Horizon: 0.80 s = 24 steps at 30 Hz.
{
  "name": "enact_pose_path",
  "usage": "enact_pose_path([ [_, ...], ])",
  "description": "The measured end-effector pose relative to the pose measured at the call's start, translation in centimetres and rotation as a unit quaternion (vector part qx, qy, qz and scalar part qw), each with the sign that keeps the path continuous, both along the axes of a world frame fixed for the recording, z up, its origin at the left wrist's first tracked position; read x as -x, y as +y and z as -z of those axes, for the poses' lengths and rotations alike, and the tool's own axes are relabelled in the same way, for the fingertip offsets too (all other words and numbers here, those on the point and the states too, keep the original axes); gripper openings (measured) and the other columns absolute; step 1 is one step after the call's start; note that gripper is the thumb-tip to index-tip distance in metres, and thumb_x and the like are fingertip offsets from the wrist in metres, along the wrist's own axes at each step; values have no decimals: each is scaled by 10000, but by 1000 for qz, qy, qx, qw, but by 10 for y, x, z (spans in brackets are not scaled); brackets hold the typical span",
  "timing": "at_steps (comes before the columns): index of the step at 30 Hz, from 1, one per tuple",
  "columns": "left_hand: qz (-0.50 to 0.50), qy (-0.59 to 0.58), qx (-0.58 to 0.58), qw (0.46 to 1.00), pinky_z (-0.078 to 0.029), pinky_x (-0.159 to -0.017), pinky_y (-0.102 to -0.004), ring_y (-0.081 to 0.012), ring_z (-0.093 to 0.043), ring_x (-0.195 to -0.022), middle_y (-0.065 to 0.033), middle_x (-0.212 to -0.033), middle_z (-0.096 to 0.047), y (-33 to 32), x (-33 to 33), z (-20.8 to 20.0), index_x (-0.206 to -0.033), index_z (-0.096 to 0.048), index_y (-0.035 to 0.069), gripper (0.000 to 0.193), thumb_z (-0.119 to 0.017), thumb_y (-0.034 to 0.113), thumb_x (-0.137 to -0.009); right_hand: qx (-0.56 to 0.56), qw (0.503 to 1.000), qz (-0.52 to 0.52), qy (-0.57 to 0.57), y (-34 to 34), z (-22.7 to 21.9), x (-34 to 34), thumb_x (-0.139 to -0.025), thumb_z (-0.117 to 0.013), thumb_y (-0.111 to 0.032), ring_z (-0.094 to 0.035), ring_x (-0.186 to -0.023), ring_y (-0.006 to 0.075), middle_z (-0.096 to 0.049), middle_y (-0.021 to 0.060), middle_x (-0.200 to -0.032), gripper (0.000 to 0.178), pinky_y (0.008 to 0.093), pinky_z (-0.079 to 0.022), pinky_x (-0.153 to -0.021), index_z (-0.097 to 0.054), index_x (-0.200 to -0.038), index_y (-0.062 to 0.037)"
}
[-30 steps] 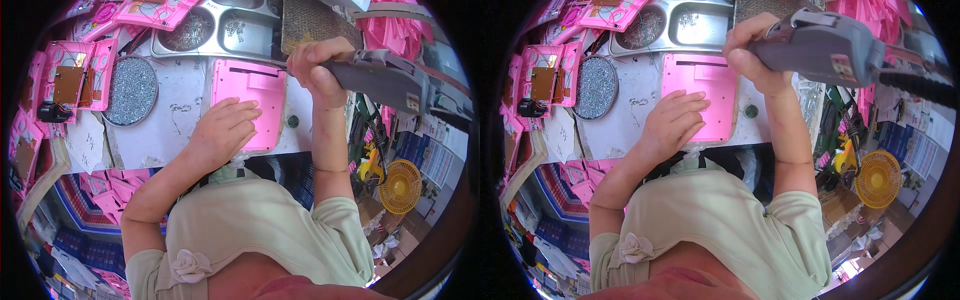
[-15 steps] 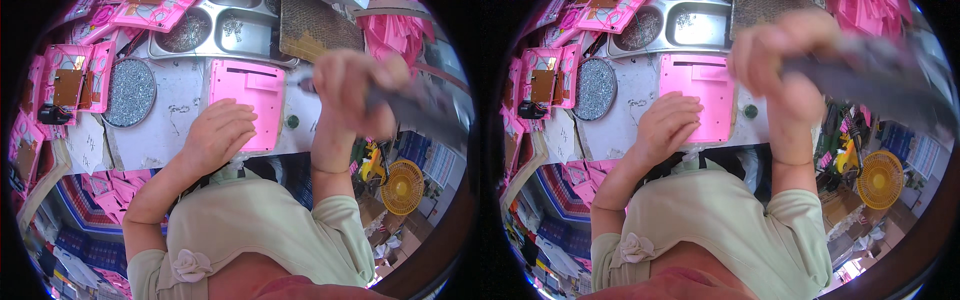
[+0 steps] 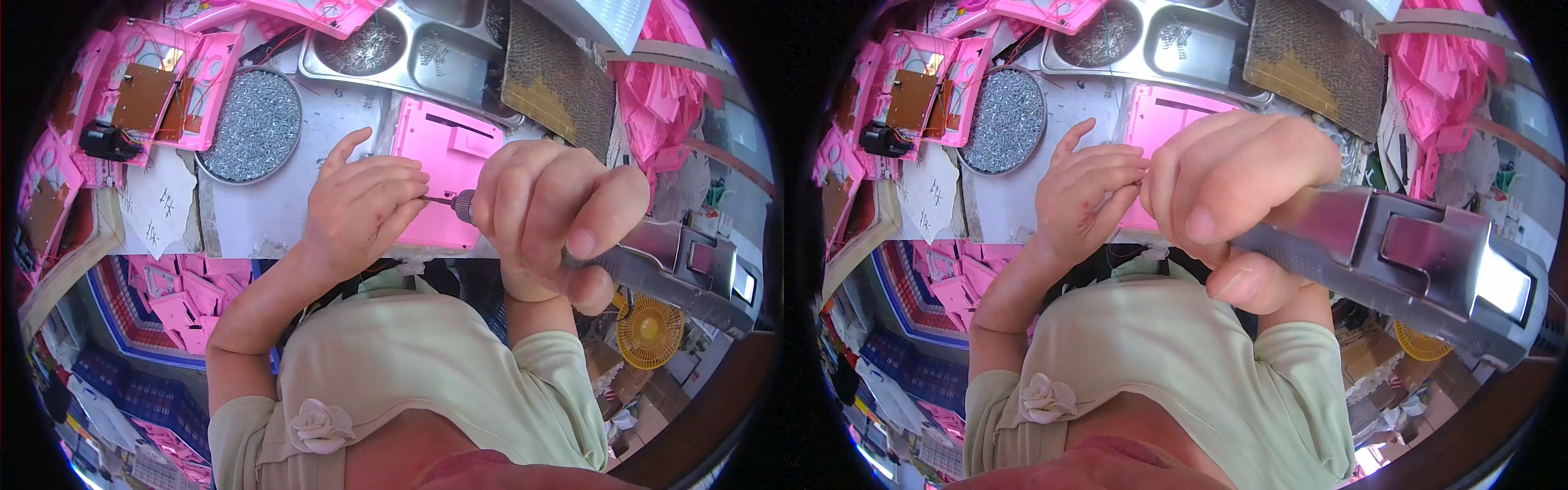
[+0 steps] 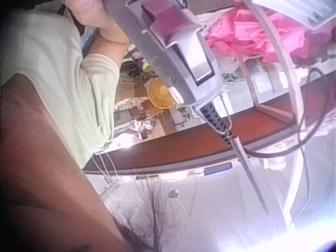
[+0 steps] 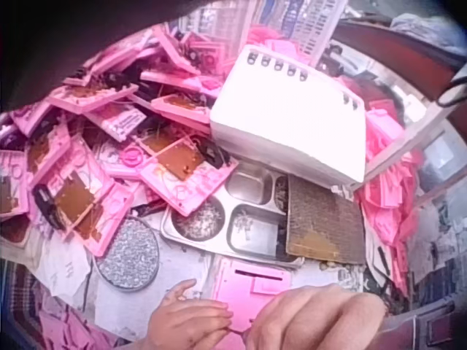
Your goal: Assembling and soldering components for a pink toy calculator.
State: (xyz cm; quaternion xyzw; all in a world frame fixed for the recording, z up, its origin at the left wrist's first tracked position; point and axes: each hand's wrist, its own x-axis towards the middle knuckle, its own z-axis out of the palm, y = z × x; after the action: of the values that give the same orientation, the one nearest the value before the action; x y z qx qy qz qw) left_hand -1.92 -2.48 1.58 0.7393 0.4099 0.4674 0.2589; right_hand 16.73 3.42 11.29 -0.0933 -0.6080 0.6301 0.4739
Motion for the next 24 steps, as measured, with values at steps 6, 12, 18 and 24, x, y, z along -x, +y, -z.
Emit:
enact_pose_path([
  [6, -69, 78, -28, 994, -361, -1121, -487, -235, -693, -1003, -24, -990, -729, 12, 24, -3, -916, -714, 112, 201, -835, 152, -761, -32, 999, 19, -22, 14, 6, 17, -978, -668, -351, -473, -506, 135, -495, -62, -613, 247, 326, -431, -519, -548, -1083, -164],
  [12, -215, 412, 15, 885, -239, -1144, -593, -294, -516, -1243, -28, -1253, -623, 40, 109, -6, -949, -751, 175, 140, -785, 253, -837, -31, 994, 108, 6, 66, 50, 13, -954, -517, -94, -407, -534, 143, -432, 16, -611, 195, 332, -354, -516, -562, -1139, -49],
  [18, -202, 418, -1, 886, -199, -1150, -624, -268, -510, -1246, 19, -1206, -631, 34, 123, 11, -916, -763, 188, 68, -755, 230, -864, -4, 995, 101, 8, 69, 68, 29, -950, -512, -36, -395, -512, 133, -421, 26, -603, 88, 305, -324, -459, -523, -1036, -21],
  [24, -229, 378, -21, 897, -202, -1129, -621, -237, -525, -1205, 62, -1067, -658, 38, 120, 16, -871, -750, 182, 57, -751, 239, -873, -19, 996, 88, -27, 70, 81, 34, -934, -552, 20, -396, -508, 116, -452, 37, -611, 99, 288, -335, -448, -474, -956, -36],
])
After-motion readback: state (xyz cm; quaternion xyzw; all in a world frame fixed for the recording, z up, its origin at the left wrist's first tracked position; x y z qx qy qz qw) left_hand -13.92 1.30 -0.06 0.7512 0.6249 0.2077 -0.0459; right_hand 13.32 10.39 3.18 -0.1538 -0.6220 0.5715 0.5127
